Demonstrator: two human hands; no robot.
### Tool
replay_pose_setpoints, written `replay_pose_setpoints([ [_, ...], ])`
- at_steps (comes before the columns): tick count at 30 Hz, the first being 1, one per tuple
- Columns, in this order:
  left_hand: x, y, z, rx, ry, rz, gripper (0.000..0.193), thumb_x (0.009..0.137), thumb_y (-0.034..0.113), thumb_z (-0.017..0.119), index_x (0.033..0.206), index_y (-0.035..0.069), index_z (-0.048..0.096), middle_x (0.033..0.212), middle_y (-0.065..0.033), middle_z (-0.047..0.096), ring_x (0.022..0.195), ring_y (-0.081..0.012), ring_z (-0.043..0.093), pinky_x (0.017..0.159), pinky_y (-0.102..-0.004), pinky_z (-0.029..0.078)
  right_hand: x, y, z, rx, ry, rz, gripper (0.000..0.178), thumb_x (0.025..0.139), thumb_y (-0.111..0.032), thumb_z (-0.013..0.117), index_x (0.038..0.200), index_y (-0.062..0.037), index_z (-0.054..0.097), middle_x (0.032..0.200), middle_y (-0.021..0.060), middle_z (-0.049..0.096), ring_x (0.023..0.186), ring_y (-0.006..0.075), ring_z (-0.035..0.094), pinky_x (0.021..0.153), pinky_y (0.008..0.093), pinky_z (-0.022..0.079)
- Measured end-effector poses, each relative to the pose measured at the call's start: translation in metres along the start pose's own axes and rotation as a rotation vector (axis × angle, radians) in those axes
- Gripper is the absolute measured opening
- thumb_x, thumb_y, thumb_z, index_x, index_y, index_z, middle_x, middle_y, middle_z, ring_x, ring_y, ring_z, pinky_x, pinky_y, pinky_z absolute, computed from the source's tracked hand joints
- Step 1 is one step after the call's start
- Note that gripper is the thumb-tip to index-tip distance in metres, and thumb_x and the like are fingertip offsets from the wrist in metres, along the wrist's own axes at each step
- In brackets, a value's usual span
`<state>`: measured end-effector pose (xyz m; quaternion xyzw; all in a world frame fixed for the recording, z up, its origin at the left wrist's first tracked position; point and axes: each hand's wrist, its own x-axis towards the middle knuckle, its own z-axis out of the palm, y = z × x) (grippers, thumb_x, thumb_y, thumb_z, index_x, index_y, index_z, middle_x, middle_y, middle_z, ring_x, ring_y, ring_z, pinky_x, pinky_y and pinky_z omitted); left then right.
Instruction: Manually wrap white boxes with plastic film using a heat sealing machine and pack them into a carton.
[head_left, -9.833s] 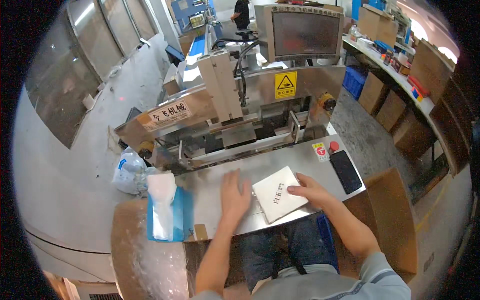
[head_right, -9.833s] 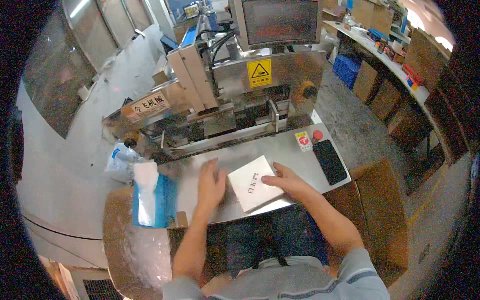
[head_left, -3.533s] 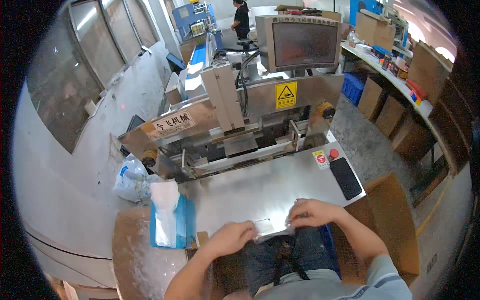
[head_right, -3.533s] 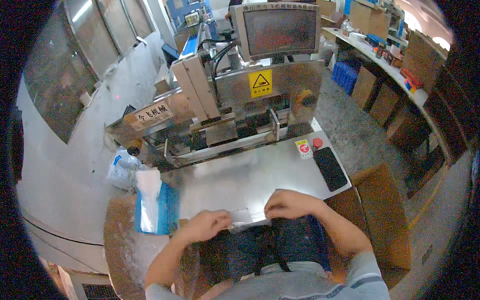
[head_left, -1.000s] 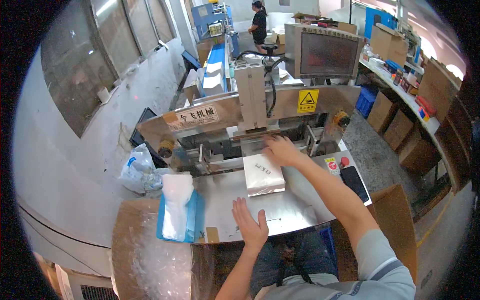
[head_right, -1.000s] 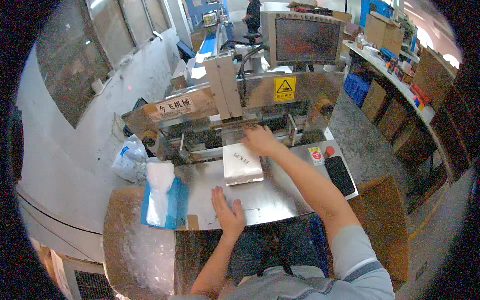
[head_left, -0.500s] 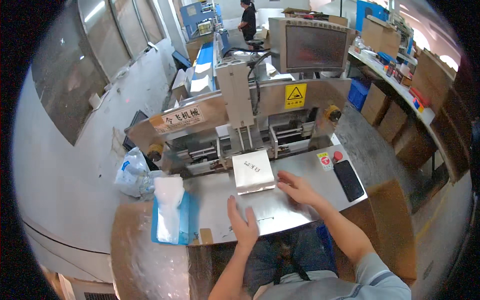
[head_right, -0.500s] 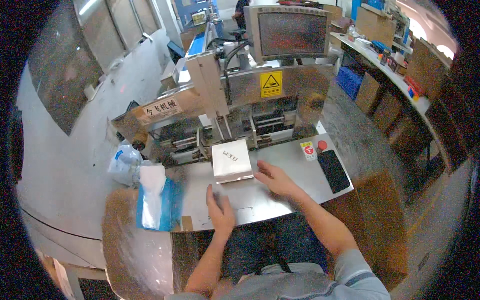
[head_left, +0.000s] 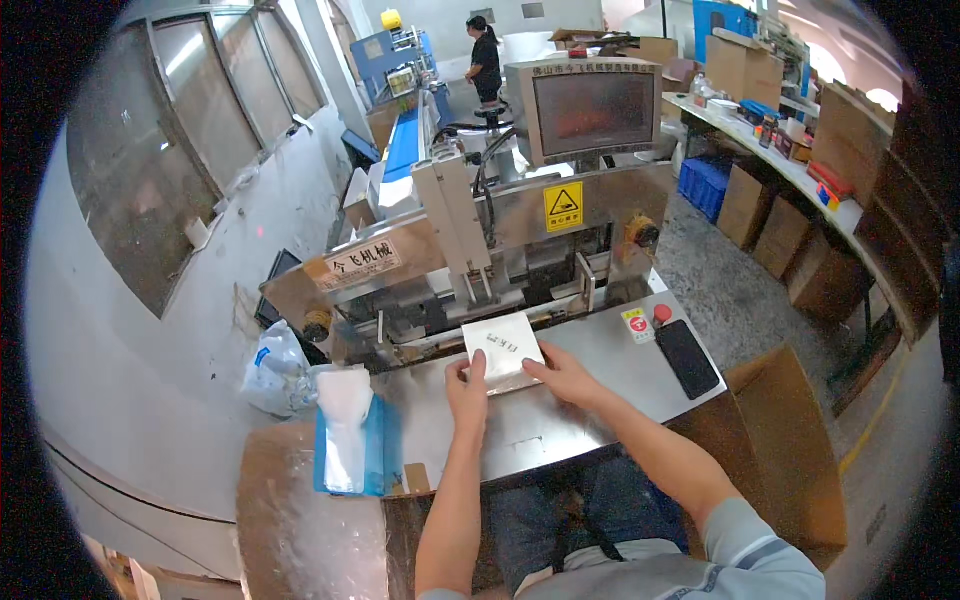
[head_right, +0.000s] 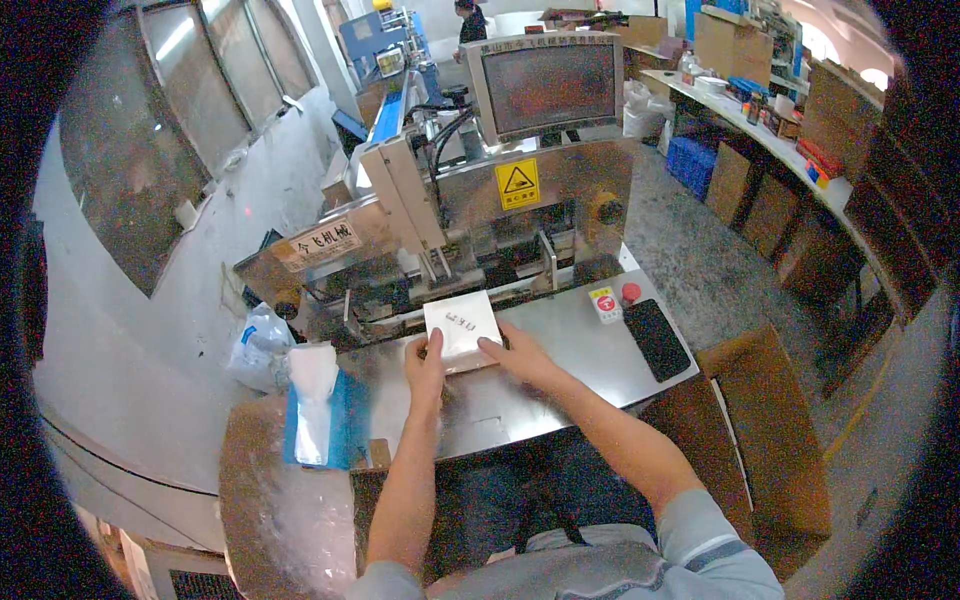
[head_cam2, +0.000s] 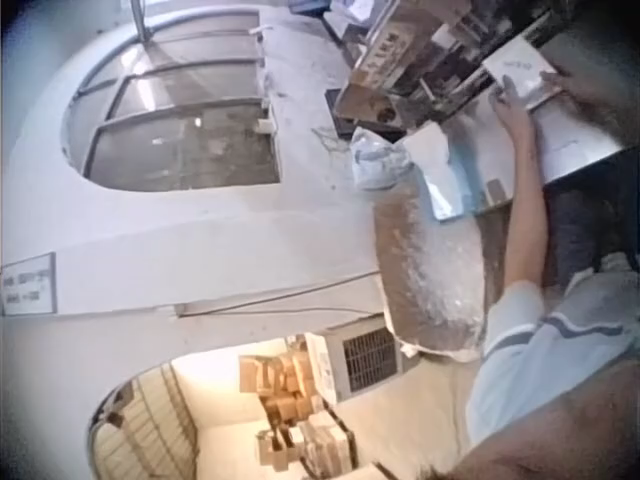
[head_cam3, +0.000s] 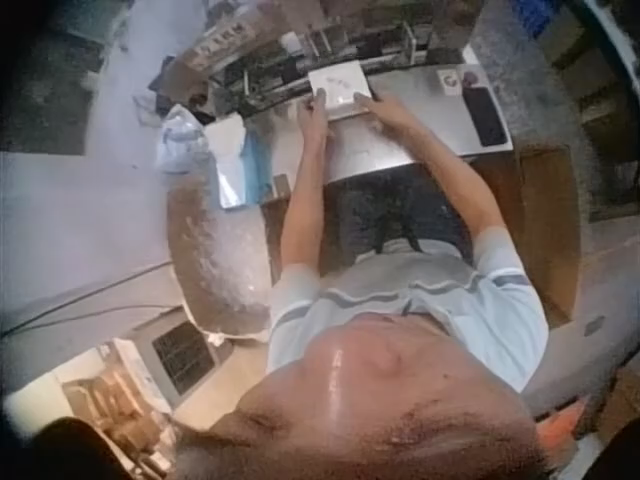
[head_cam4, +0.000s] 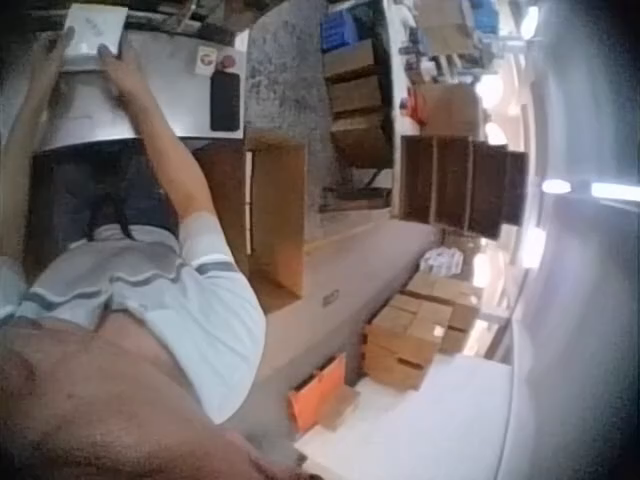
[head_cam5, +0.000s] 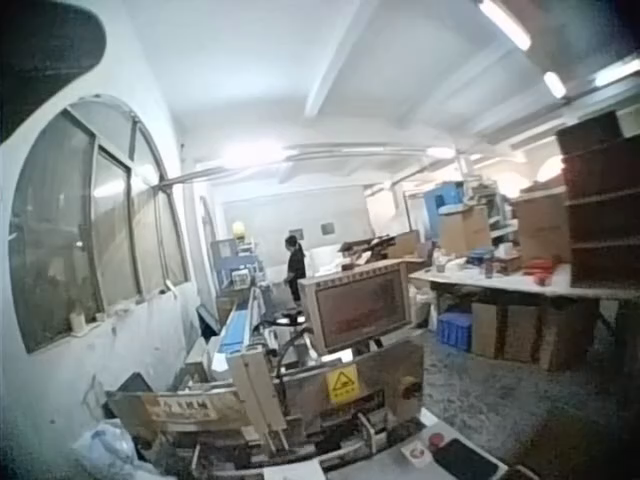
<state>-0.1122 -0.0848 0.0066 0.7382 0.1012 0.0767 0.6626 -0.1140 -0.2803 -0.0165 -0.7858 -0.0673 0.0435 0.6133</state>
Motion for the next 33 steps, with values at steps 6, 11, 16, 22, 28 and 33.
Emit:
replay_pose_setpoints([
  [6,-0.046,0.004,-0.027,-0.178,-0.078,0.087,0.039,0.083,0.016,0.079,0.109,0.0,0.054,0.122,-0.0184,0.061,0.107,-0.0225,0.06,0.094,-0.033,0.046,-0.057,-0.027,-0.027,0.06,-0.042,0.086,0.073,0.089,-0.034,0.072,0.144,0.003,0.042,0.141,0.0191,0.052,0.13,0.0267,0.051,0.108,0.0379,0.042],
  [11,-0.08,0.025,-0.033,0.015,-0.536,0.174,0.052,0.08,0.01,0.08,0.122,0.0,0.052,0.133,-0.0185,0.057,0.12,-0.0252,0.057,0.104,-0.0375,0.043,-0.077,-0.03,-0.059,0.095,-0.338,-0.043,0.095,0.081,-0.029,0.082,0.151,0.0046,0.029,0.146,0.0235,0.046,0.132,0.0274,0.048,0.109,0.037,0.04],
  [16,-0.047,0.049,-0.012,0.113,-0.679,0.057,0.055,0.086,0.031,0.074,0.129,0.0,0.055,0.129,-0.023,0.058,0.124,-0.0284,0.055,0.105,-0.0387,0.042,-0.1,-0.039,-0.061,0.318,-0.337,0.165,0.091,0.077,-0.011,0.084,0.151,0.0031,0.031,0.136,0.0136,0.056,0.124,0.0202,0.053,0.107,0.0344,0.041],
  [22,0.058,0.026,0.016,1.145,-0.468,0.226,0.065,0.087,0.063,0.055,0.118,0.008,0.069,0.142,-0.0355,0.045,0.137,-0.052,0.035,0.116,-0.0574,0.023,-0.16,-0.025,-0.111,0.317,0.092,0.207,0.091,0.072,-0.013,0.088,0.145,0.0038,0.037,0.128,0.0134,0.061,0.116,0.021,0.059,0.102,0.036,0.047],
  [28,0.144,-0.037,0.009,1.12,-0.669,0.152,0.065,0.09,0.063,0.05,0.116,0.007,0.07,0.128,-0.0347,0.057,0.132,-0.0507,0.042,0.113,-0.0596,0.027,-0.264,-0.027,-0.195,0.17,0.588,0.154,0.086,0.067,-0.007,0.085,0.142,0.0004,0.044,0.126,0.0106,0.062,0.115,0.0203,0.06,0.103,0.0379,0.046],
  [33,0.15,-0.05,0.001,1.02,-0.485,0.221,0.061,0.096,0.051,0.049,0.112,-0.005,0.066,0.115,-0.0323,0.064,0.112,-0.0474,0.059,0.096,-0.0497,0.046,-0.379,-0.004,-0.265,-0.137,0.915,0.16,0.076,0.071,-0.006,0.081,0.138,0.0013,0.046,0.124,0.0128,0.062,0.112,0.0228,0.062,0.099,0.0372,0.049],
])
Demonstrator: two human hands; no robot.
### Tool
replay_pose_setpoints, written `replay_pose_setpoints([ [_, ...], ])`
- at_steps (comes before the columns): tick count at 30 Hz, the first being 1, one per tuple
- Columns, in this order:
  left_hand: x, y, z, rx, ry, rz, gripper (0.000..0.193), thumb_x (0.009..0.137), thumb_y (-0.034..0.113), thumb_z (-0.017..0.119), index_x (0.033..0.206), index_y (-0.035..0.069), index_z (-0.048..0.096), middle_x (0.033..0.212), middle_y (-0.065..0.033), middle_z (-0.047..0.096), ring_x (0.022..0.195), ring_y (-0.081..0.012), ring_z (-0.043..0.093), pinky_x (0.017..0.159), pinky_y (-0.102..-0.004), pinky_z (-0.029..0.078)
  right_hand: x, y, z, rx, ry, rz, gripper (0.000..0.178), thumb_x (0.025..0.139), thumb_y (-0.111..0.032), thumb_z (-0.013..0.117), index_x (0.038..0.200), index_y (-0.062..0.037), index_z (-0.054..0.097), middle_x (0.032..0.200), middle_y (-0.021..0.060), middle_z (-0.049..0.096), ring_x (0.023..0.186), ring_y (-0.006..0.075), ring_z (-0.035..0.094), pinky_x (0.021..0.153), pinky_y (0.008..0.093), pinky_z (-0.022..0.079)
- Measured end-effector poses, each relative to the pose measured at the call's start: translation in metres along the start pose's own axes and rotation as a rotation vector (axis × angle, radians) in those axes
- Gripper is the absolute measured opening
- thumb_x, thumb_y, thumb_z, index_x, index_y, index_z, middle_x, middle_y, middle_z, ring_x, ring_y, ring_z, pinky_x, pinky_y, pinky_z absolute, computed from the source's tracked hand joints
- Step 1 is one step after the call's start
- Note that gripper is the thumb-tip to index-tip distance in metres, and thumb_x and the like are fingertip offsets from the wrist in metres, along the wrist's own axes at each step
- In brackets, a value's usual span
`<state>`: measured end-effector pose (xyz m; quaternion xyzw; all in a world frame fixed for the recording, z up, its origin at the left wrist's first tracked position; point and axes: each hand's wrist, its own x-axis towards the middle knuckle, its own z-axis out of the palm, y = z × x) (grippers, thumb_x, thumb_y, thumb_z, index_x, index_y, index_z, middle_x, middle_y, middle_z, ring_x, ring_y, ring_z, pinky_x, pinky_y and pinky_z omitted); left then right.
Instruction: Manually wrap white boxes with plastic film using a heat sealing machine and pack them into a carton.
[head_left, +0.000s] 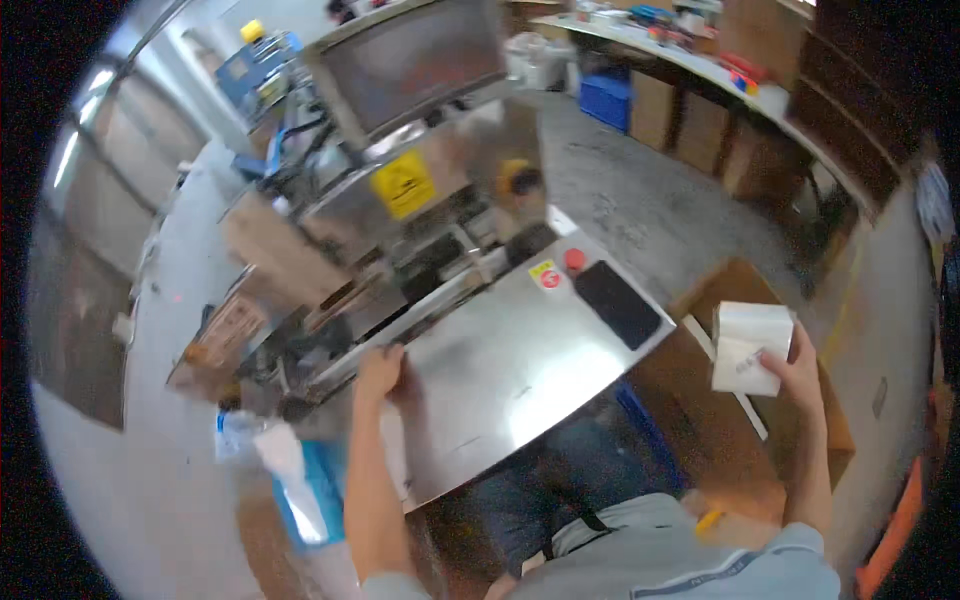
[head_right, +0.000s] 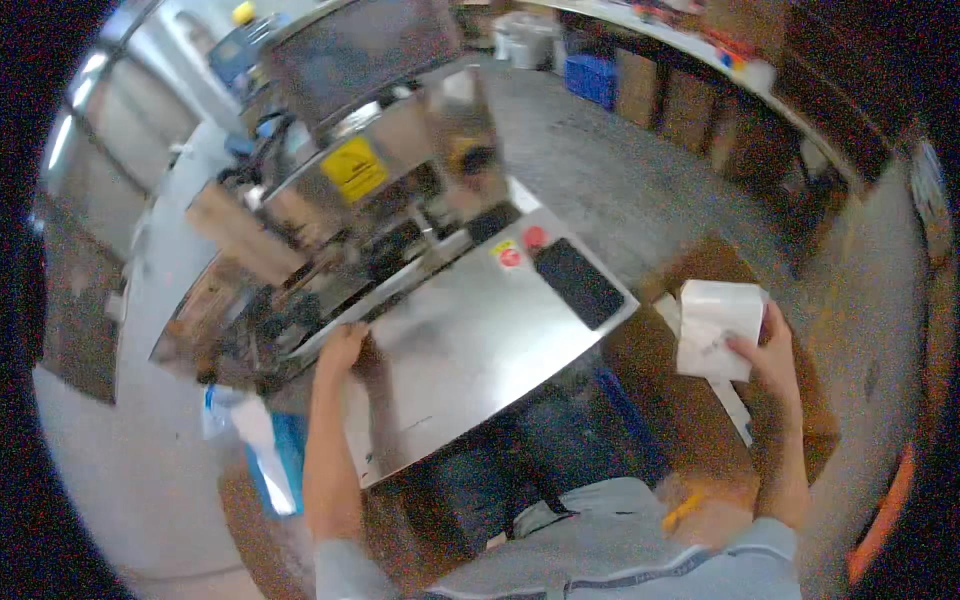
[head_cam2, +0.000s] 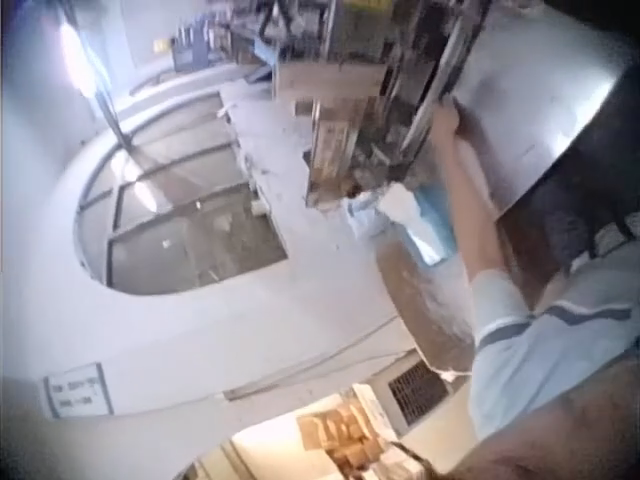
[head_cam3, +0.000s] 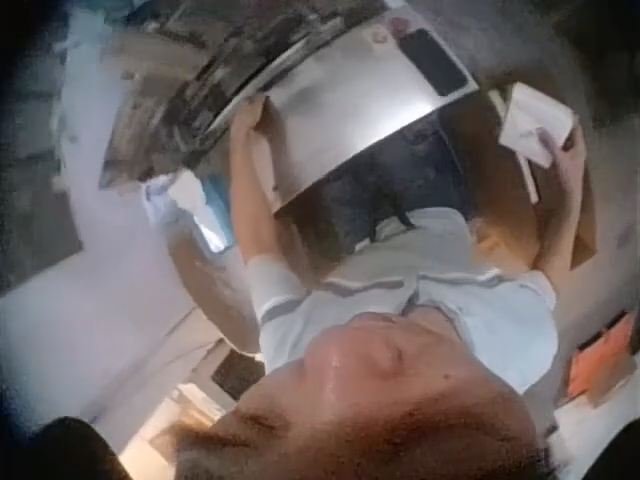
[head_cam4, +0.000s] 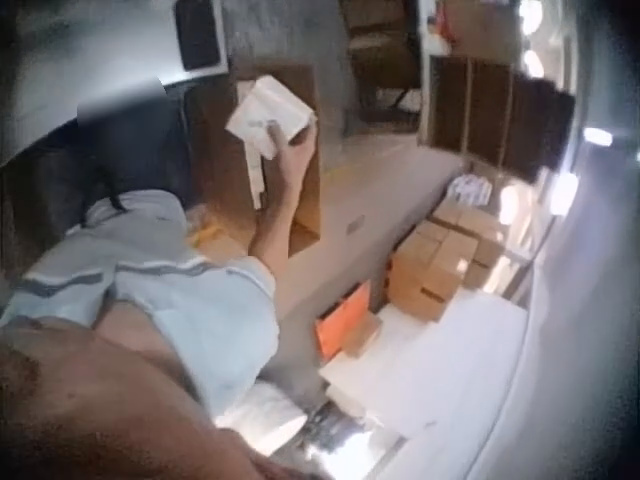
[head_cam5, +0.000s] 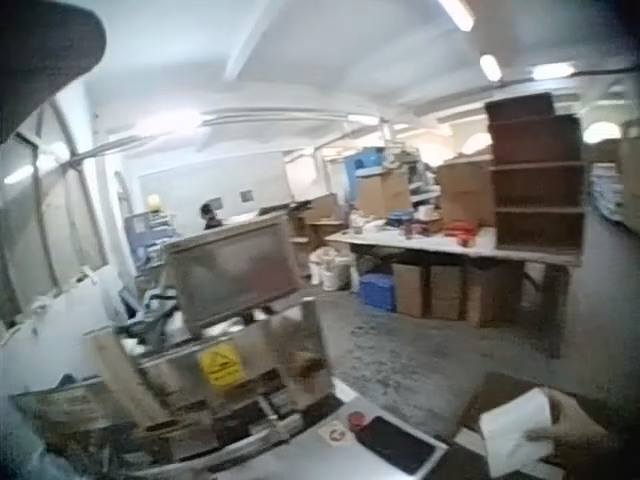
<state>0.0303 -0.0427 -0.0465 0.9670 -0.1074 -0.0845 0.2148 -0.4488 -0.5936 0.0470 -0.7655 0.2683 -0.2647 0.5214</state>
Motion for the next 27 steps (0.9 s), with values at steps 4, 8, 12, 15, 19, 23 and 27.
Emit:
replay_pose_setpoints([
  [4,-0.048,0.052,-0.007,-0.162,0.074,0.15,0.044,0.1,0.03,0.052,0.123,-0.006,0.061,0.121,-0.0249,0.065,0.114,-0.0402,0.061,0.099,-0.0438,0.045,-0.034,0.049,-0.07,-0.229,0.191,0.072,0.079,0.071,-0.021,0.085,0.137,0.0023,0.047,0.123,0.0178,0.063,0.114,0.0269,0.062,0.1,0.0386,0.048],
  [8,-0.111,0.062,0.015,-0.213,0.133,0.193,0.053,0.1,0.029,0.058,0.136,-0.009,0.05,0.14,-0.0247,0.052,0.129,-0.0326,0.051,0.11,-0.0395,0.038,-0.06,0.123,-0.1,-0.869,0.197,0.173,0.084,0.069,-0.037,0.083,0.136,0.0006,0.047,0.125,0.0242,0.061,0.117,0.0409,0.058,0.1,0.0446,0.048],
  [12,-0.17,0.135,0.056,0.031,0.087,0.293,0.06,0.099,0.034,0.059,0.139,-0.009,0.047,0.147,-0.0257,0.043,0.135,-0.0373,0.043,0.113,-0.0421,0.035,-0.111,0.235,-0.133,-0.959,0.175,0.558,0.098,0.063,-0.039,0.086,0.139,0.0025,0.039,0.123,0.0277,0.059,0.114,0.0402,0.059,0.098,0.0456,0.048],
  [15,-0.184,0.153,0.095,0.294,0.188,0.419,0.058,0.101,0.034,0.055,0.139,-0.01,0.046,0.146,-0.0277,0.043,0.136,-0.0408,0.042,0.114,-0.0453,0.034,-0.144,0.272,-0.157,-0.897,0.054,0.884,0.097,0.06,-0.043,0.087,0.135,0.0031,0.046,0.116,0.0293,0.063,0.109,0.0407,0.063,0.095,0.0455,0.051],
  [19,-0.193,0.164,0.101,0.195,0.21,0.392,0.055,0.103,0.032,0.052,0.138,-0.01,0.048,0.146,-0.0283,0.043,0.136,-0.041,0.042,0.114,-0.0459,0.034,-0.191,0.318,-0.166,-0.797,-0.068,0.959,0.076,0.063,-0.049,0.085,0.116,0.0023,0.065,0.111,0.0239,0.067,0.099,0.0342,0.068,0.088,0.0407,0.055],
  [23,-0.202,0.169,0.088,0.276,0.255,0.372,0.054,0.103,0.031,0.051,0.137,-0.01,0.048,0.146,-0.0289,0.044,0.136,-0.0413,0.042,0.114,-0.0462,0.034,-0.212,0.409,-0.126,-0.372,-0.401,1.165,0.05,0.085,-0.051,0.066,0.109,-0.0076,0.069,0.109,0.0109,0.071,0.097,0.028,0.067,0.084,0.0431,0.055],
  [27,-0.186,0.163,0.108,0.226,0.197,0.436,0.053,0.104,0.03,0.049,0.138,-0.01,0.047,0.146,-0.0292,0.043,0.135,-0.0418,0.042,0.114,-0.0466,0.033,-0.303,0.548,-0.171,-0.765,-0.525,1.317,0.04,0.081,-0.042,0.07,0.098,-0.0051,0.074,0.09,0.0127,0.072,0.072,0.027,0.068,0.063,0.0438,0.057],
])
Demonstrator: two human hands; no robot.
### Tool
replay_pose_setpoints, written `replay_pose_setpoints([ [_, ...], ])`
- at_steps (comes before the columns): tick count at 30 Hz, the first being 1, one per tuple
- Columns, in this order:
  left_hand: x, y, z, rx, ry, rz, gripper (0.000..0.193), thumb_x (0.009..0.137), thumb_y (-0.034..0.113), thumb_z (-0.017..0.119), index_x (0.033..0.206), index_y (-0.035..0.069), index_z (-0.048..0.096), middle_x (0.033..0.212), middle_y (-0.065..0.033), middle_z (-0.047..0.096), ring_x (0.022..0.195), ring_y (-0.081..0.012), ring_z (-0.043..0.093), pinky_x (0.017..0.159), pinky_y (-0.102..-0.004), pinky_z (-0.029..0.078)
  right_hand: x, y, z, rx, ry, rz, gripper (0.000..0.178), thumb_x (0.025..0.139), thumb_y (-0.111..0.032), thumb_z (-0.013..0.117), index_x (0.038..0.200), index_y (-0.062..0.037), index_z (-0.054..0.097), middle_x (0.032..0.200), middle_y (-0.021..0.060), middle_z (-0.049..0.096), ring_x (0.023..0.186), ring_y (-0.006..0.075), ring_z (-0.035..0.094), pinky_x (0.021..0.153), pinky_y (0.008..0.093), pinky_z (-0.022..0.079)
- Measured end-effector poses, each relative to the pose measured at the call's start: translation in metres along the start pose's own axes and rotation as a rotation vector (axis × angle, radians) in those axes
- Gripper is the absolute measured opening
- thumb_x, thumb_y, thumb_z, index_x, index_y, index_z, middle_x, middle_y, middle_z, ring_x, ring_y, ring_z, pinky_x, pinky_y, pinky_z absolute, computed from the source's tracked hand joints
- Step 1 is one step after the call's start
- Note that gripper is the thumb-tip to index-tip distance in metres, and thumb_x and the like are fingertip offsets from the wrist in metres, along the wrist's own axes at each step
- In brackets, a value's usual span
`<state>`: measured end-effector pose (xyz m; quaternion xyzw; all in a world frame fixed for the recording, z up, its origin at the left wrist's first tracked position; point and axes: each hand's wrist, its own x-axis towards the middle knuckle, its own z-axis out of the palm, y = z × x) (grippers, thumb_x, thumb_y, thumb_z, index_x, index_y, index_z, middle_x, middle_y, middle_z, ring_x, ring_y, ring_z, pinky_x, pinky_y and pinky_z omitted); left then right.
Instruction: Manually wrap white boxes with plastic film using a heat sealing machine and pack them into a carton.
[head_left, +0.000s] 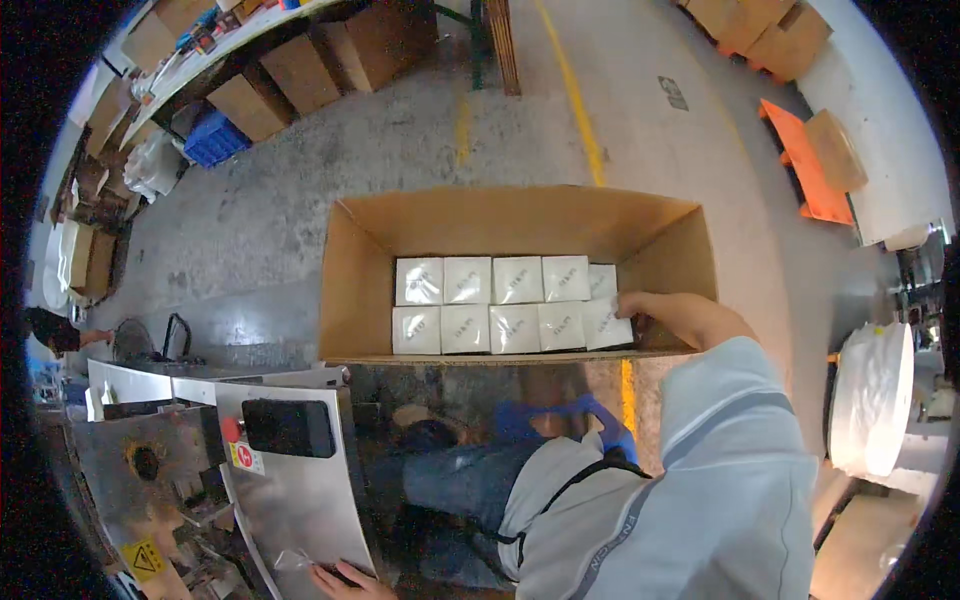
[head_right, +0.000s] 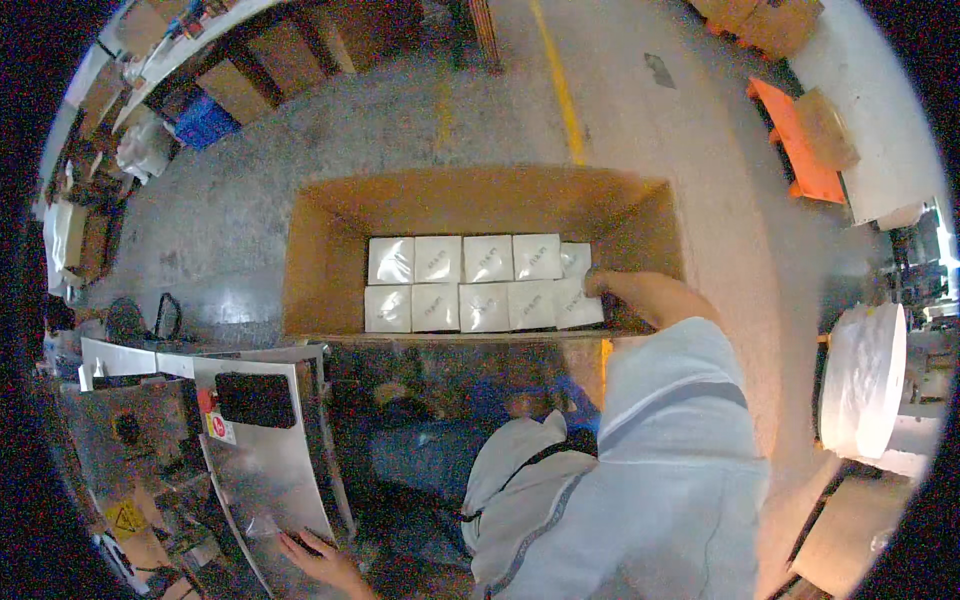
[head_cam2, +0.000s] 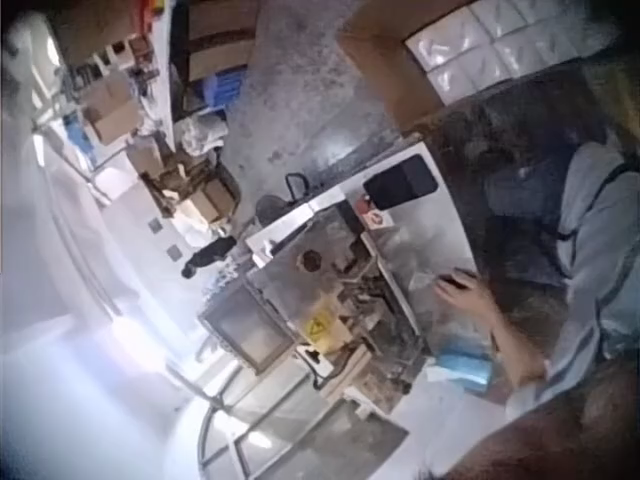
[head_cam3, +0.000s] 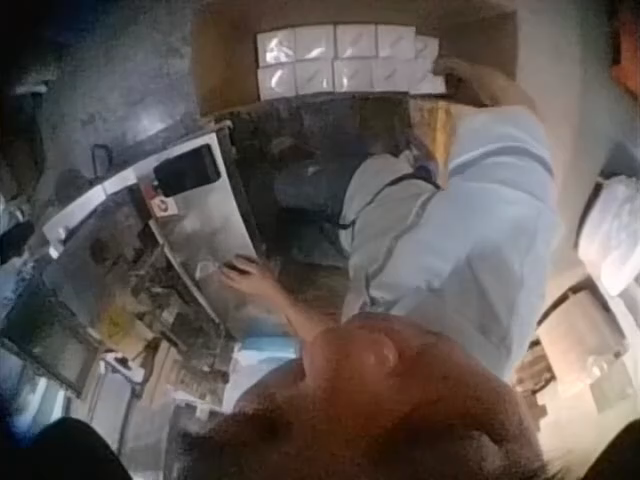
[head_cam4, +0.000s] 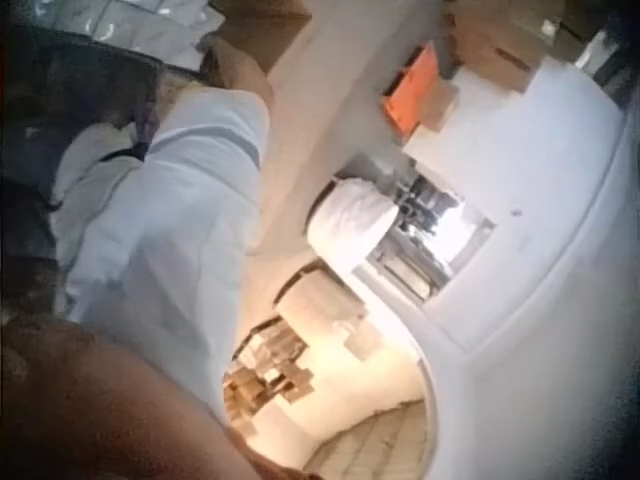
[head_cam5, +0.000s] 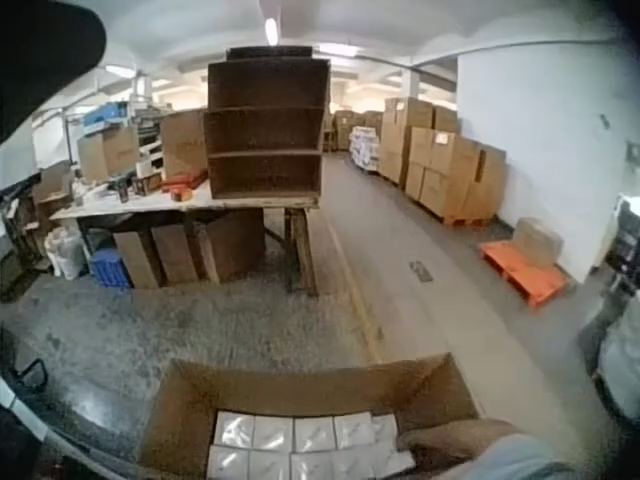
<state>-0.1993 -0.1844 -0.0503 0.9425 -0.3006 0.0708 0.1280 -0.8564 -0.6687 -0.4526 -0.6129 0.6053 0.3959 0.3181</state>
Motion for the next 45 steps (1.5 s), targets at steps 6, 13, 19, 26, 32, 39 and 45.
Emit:
replay_pose_setpoints([
  [6,-0.002,-0.003,0.012,-0.016,0.026,-0.056,0.054,0.104,0.031,0.049,0.138,-0.01,0.047,0.146,-0.0291,0.043,0.136,-0.0424,0.041,0.115,-0.0465,0.032,0.056,0.004,0.079,0.936,0.013,-0.747,0.028,0.079,-0.027,0.07,0.06,-0.0128,0.055,0.059,0.0034,0.046,0.055,0.0202,0.043,0.055,0.0404,0.041],
  [13,0.004,-0.004,-0.001,0.073,0.024,0.014,0.051,0.101,0.029,0.052,0.135,-0.008,0.052,0.144,-0.0298,0.046,0.134,-0.0427,0.044,0.115,-0.0462,0.032,-0.044,-0.095,-0.016,-0.31,-0.079,-0.588,0.047,0.083,-0.042,0.065,0.104,-0.0001,0.069,0.087,0.018,0.07,0.085,0.0279,0.067,0.075,0.0433,0.052],
  [19,-0.007,0.005,-0.014,0.02,0.097,-0.01,0.045,0.095,0.022,0.058,0.129,-0.008,0.056,0.136,-0.0299,0.053,0.127,-0.0436,0.05,0.109,-0.0458,0.039,-0.276,-0.29,-0.156,0.464,0.238,-0.928,0.053,0.097,-0.043,0.056,0.125,0.0013,0.063,0.119,0.0212,0.067,0.108,0.0331,0.065,0.095,0.0395,0.05],
  [26,-0.024,0.024,-0.113,-0.543,-0.308,-0.038,0.022,0.091,0.017,0.067,0.105,0.001,0.071,0.108,-0.0189,0.069,0.102,-0.0355,0.066,0.089,-0.038,0.053,-0.43,-0.428,-0.161,0.186,0.391,-1.326,0.052,0.095,-0.035,0.06,0.131,0.0018,0.054,0.122,0.0201,0.064,0.116,0.0322,0.061,0.099,0.0413,0.047],
  [32,-0.143,-0.127,-0.237,-1.141,0.174,-0.432,0.043,0.094,0.039,0.065,0.1,-0.003,0.074,0.115,-0.0143,0.07,0.107,-0.026,0.064,0.098,-0.0437,0.048,-0.41,-0.443,-0.134,0.063,0.483,-1.3,0.069,0.089,-0.022,0.07,0.145,0.0003,0.036,0.128,0.0253,0.059,0.12,0.0393,0.057,0.093,0.0445,0.05],
  [39,-0.423,-0.364,-0.197,-1.118,0.825,-1.066,0.043,0.097,0.039,0.058,0.109,-0.001,0.067,0.115,-0.0148,0.069,0.102,-0.0258,0.066,0.092,-0.0407,0.051,-0.391,-0.447,-0.13,-0.06,0.547,-1.303,0.072,0.091,-0.022,0.069,0.148,0.0016,0.031,0.132,0.0274,0.057,0.119,0.0431,0.057,0.1,0.0454,0.045],
  [45,-0.362,-0.357,-0.178,-0.39,0.411,-1.32,0.052,0.095,0.045,0.059,0.12,0.0,0.065,0.119,-0.0199,0.067,0.103,-0.0299,0.065,0.09,-0.0415,0.05,-0.387,-0.439,-0.14,-0.083,0.623,-1.214,0.072,0.09,-0.017,0.07,0.147,0.0044,0.031,0.132,0.0278,0.057,0.121,0.041,0.056,0.103,0.0428,0.044],
])
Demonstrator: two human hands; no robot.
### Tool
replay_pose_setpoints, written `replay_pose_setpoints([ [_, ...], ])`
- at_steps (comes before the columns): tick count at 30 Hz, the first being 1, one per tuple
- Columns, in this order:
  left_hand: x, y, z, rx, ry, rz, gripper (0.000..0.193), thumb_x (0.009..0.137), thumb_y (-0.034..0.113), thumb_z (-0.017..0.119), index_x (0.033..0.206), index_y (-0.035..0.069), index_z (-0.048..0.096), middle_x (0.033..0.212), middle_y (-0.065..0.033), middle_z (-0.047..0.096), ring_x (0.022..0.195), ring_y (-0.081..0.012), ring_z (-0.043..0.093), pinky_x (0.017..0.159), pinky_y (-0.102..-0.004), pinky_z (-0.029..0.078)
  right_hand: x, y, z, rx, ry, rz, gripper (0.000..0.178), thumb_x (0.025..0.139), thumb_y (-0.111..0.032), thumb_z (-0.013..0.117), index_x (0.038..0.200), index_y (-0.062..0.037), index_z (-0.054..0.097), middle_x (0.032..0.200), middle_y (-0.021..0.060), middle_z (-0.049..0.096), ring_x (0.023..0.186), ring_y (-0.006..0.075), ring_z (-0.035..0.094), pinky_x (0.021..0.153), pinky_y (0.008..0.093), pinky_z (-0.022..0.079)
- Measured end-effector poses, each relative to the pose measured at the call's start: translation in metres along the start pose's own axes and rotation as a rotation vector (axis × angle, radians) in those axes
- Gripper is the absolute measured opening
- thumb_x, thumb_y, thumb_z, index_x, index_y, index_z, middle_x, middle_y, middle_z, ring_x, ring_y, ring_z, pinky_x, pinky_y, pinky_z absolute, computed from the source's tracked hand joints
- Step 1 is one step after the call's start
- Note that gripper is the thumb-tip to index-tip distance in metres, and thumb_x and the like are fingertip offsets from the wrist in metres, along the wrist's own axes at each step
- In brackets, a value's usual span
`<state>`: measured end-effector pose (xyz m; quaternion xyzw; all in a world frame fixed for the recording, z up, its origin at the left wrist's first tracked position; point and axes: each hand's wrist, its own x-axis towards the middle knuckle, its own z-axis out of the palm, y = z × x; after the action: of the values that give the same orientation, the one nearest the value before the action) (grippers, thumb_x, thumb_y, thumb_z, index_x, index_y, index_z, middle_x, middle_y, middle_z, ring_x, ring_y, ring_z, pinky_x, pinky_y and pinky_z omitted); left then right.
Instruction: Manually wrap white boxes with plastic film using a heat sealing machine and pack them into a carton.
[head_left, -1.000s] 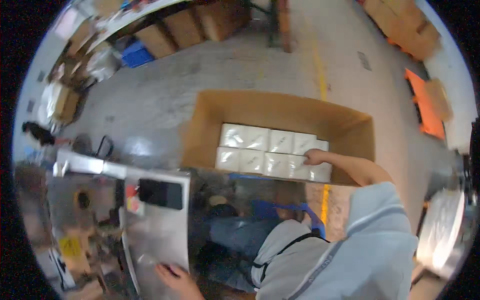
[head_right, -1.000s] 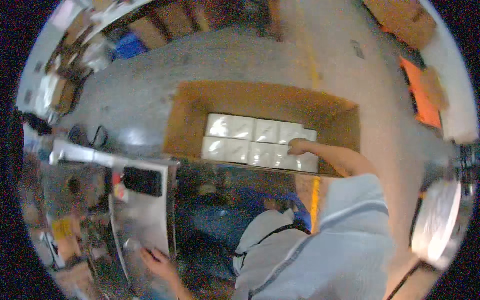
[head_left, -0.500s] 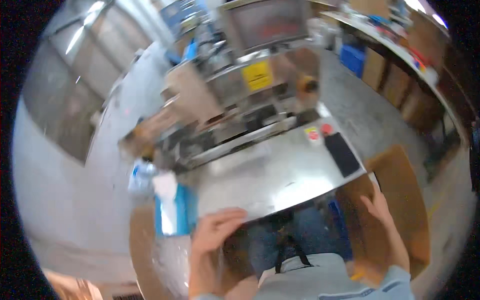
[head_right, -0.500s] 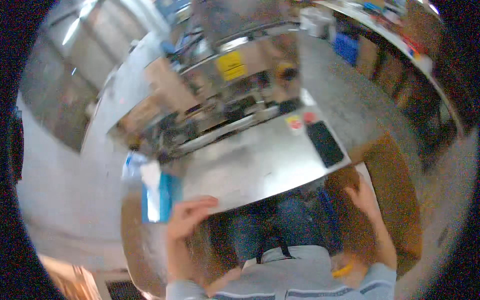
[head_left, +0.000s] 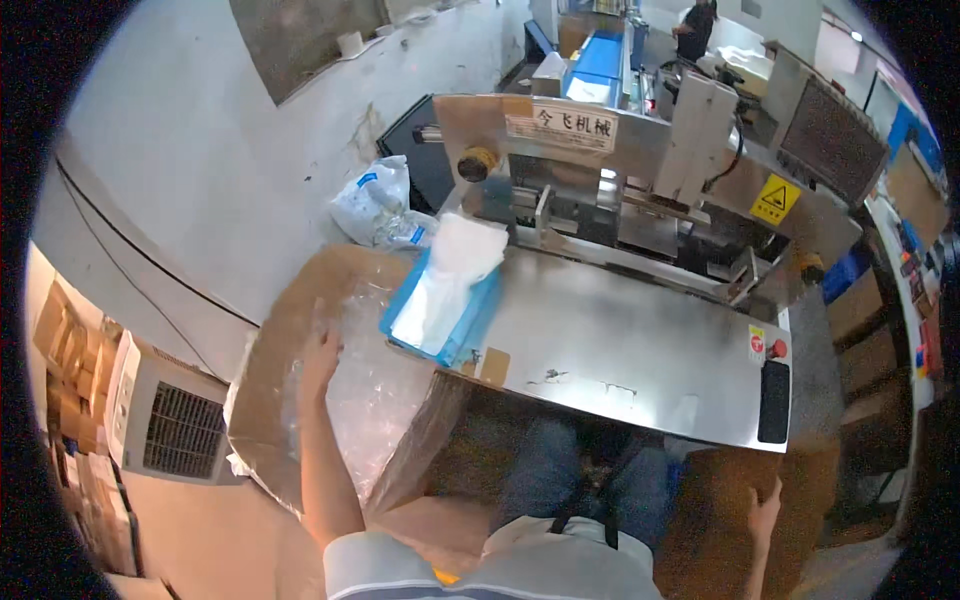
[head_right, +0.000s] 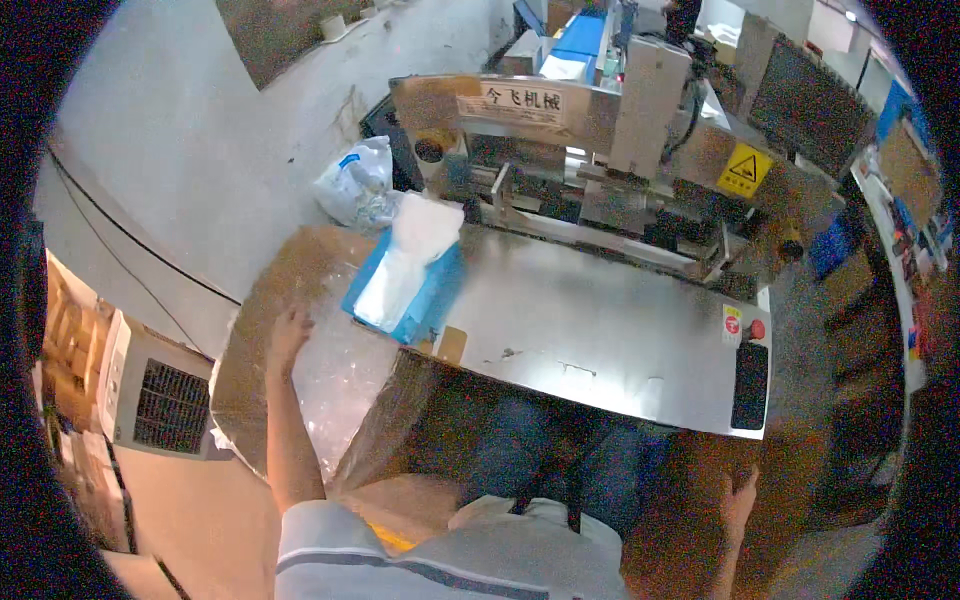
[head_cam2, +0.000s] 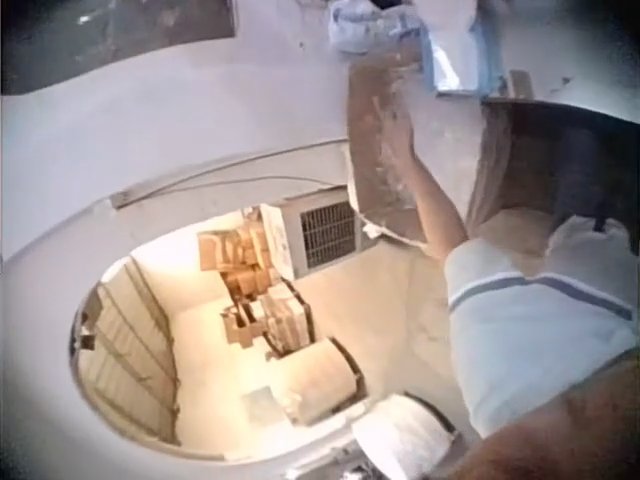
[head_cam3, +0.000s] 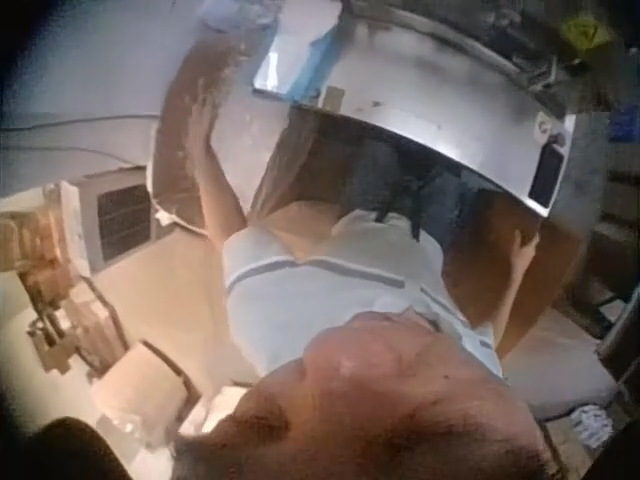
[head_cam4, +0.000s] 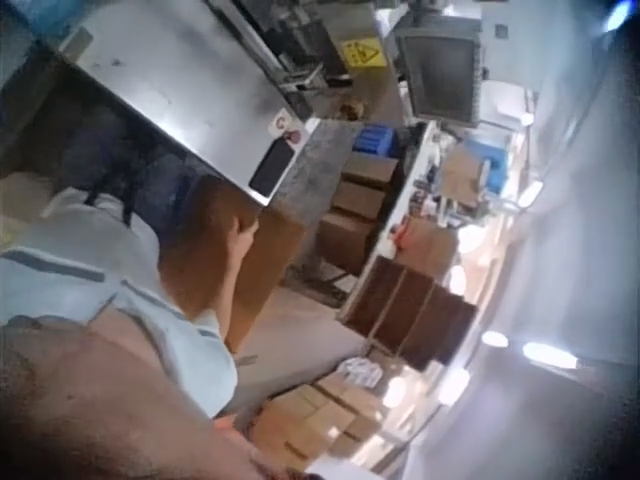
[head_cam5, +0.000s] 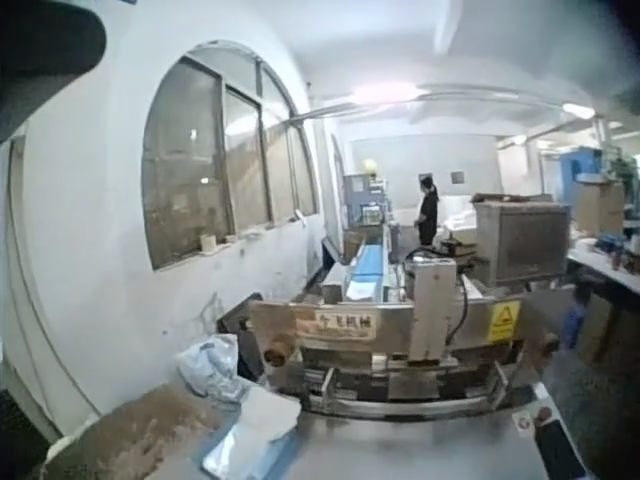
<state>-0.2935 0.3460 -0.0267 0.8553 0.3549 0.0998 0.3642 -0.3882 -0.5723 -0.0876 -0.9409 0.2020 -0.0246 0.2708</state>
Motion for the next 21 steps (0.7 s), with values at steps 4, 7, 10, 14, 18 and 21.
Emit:
replay_pose_setpoints([
  [4,0.011,0.133,0.044,-0.094,-0.149,0.37,0.066,0.087,0.051,0.067,0.126,-0.002,0.06,0.121,-0.0249,0.065,0.109,-0.0345,0.064,0.093,-0.0417,0.049,0.002,0.021,0.007,-0.004,0.046,-0.085,0.071,0.089,-0.014,0.071,0.146,0.0047,0.034,0.132,0.0273,0.056,0.121,0.0383,0.057,0.103,0.0416,0.045],
  [7,0.04,0.169,0.077,0.012,-0.161,0.441,0.078,0.078,0.056,0.075,0.128,-0.002,0.057,0.119,-0.0254,0.065,0.109,-0.0339,0.064,0.093,-0.0412,0.049,0.002,0.013,0.001,0.041,0.05,-0.082,0.066,0.089,-0.011,0.07,0.144,0.0045,0.038,0.135,0.0257,0.055,0.122,0.0356,0.057,0.102,0.0406,0.045],
  [10,0.063,0.183,0.102,0.134,-0.053,0.48,0.083,0.065,0.06,0.082,0.117,-0.001,0.062,0.105,-0.0228,0.069,0.096,-0.0313,0.067,0.082,-0.0418,0.051,-0.017,-0.027,-0.02,0.074,0.088,-0.091,0.06,0.089,-0.008,0.069,0.141,0.0041,0.042,0.136,0.0235,0.054,0.122,0.0331,0.056,0.102,0.0394,0.045],
  [14,0.078,0.175,0.102,-0.007,0.003,0.506,0.053,0.081,0.046,0.074,0.101,-0.002,0.069,0.087,-0.0202,0.07,0.075,-0.0289,0.066,0.067,-0.042,0.048,-0.043,-0.067,-0.034,0.255,0.195,-0.064,0.051,0.091,-0.009,0.067,0.137,0.0037,0.049,0.133,0.0211,0.057,0.121,0.0312,0.056,0.103,0.0384,0.044],
  [18,0.047,0.205,0.098,-0.04,0.217,0.583,0.03,0.095,0.026,0.061,0.099,-0.003,0.07,0.085,-0.021,0.07,0.073,-0.0314,0.068,0.066,-0.0408,0.049,-0.044,-0.069,-0.044,0.267,0.218,-0.08,0.045,0.091,-0.01,0.066,0.132,0.0037,0.054,0.131,0.0201,0.059,0.121,0.0305,0.056,0.104,0.0386,0.043],
  [21,0.016,0.221,0.088,-0.124,0.433,0.794,0.027,0.096,0.023,0.059,0.104,0.0,0.071,0.091,-0.0203,0.072,0.08,-0.034,0.07,0.072,-0.0397,0.051,-0.03,-0.109,-0.045,0.277,0.24,-0.244,0.042,0.091,-0.009,0.067,0.13,0.0026,0.057,0.129,0.0185,0.061,0.118,0.0287,0.058,0.102,0.0383,0.045],
])
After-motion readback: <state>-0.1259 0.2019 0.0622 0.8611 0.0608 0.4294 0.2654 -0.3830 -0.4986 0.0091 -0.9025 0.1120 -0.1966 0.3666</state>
